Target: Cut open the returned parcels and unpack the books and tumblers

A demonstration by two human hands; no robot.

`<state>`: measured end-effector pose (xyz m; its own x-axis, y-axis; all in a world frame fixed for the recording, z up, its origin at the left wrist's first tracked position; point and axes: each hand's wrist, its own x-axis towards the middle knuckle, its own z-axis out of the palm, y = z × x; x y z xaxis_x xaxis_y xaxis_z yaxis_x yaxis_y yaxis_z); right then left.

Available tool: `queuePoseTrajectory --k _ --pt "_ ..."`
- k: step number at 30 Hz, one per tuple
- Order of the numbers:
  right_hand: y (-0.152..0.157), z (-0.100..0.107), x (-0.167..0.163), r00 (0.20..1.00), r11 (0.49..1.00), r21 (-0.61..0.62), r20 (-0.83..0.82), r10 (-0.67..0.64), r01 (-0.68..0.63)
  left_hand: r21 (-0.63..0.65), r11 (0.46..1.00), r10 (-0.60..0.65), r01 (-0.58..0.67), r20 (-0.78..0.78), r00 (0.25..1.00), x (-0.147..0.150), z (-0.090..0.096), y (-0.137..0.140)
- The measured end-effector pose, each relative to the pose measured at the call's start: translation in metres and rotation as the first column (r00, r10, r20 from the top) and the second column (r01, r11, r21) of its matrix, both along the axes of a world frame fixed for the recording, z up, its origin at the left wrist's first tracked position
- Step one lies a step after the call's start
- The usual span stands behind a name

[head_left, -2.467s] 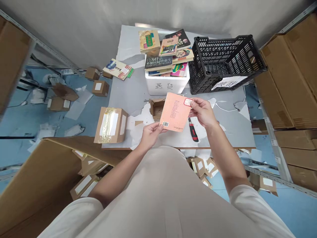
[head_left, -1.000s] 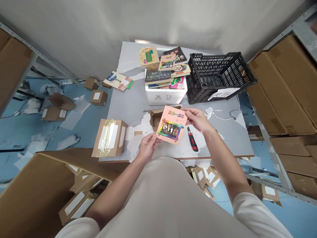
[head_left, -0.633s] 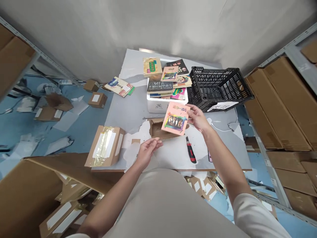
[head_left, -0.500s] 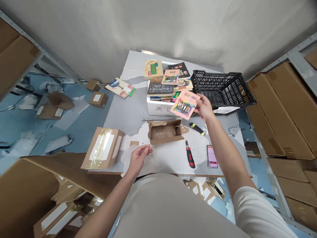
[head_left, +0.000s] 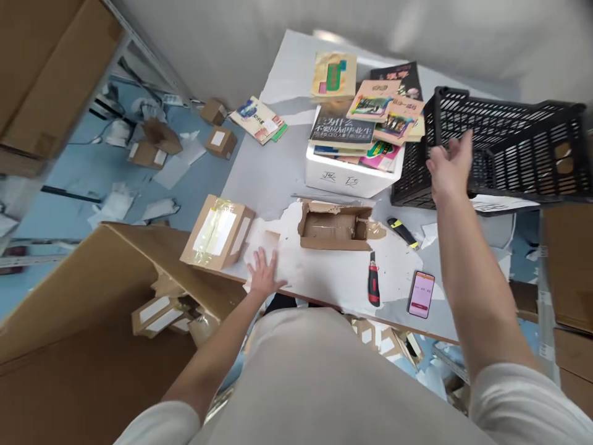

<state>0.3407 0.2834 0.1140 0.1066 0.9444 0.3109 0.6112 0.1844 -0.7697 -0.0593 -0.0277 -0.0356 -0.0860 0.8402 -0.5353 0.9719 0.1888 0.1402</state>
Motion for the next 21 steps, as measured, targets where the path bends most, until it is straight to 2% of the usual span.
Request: queuePoseTrajectory --k 1,2,4,6,9,12,15,17,21 --pt "-0.03 0.004 0.001 0.988 0.996 -0.055 -0.131 -0.078 0.071 -0.002 1.0 -0.012 0.012 0.005 1.0 -0.001 -0.004 0.008" --pt "-0.063 0.008 0.0 0.97 0.993 -0.075 -0.223 -0.1 0.085 -0.003 1.0 -0.021 0.021 0.012 1.0 -0.004 -0.008 0.015" --pt "-0.131 0.014 -0.004 0.943 0.994 -0.054 -0.316 -0.105 0.092 -0.008 1.0 -0.029 0.03 0.048 0.998 -0.011 -0.016 0.028" --pt "-0.194 0.012 -0.013 0.936 0.986 -0.093 -0.312 -0.161 0.139 0.008 1.0 -0.029 0.029 0.096 0.995 -0.021 -0.023 0.037" --pt "-0.267 -0.009 -0.03 0.916 0.927 -0.204 -0.19 -0.354 0.316 0.059 0.995 -0.083 0.075 0.15 0.985 -0.034 -0.033 0.043" --pt "-0.315 -0.041 -0.045 0.874 0.845 -0.321 -0.093 -0.477 0.427 0.063 0.988 -0.148 0.139 0.169 0.974 -0.044 -0.038 0.046" --pt "-0.349 -0.066 -0.063 0.845 0.785 -0.401 -0.046 -0.533 0.473 0.074 0.984 -0.175 0.164 0.182 0.968 -0.049 -0.04 0.048" --pt "-0.366 -0.074 -0.078 0.84 0.769 -0.411 -0.018 -0.543 0.489 0.091 0.982 -0.179 0.164 0.195 0.964 -0.052 -0.041 0.047" --pt "-0.392 -0.078 -0.109 0.875 0.777 -0.444 0.036 -0.483 0.447 0.146 0.985 -0.12 0.092 0.193 0.974 -0.062 -0.036 0.037"
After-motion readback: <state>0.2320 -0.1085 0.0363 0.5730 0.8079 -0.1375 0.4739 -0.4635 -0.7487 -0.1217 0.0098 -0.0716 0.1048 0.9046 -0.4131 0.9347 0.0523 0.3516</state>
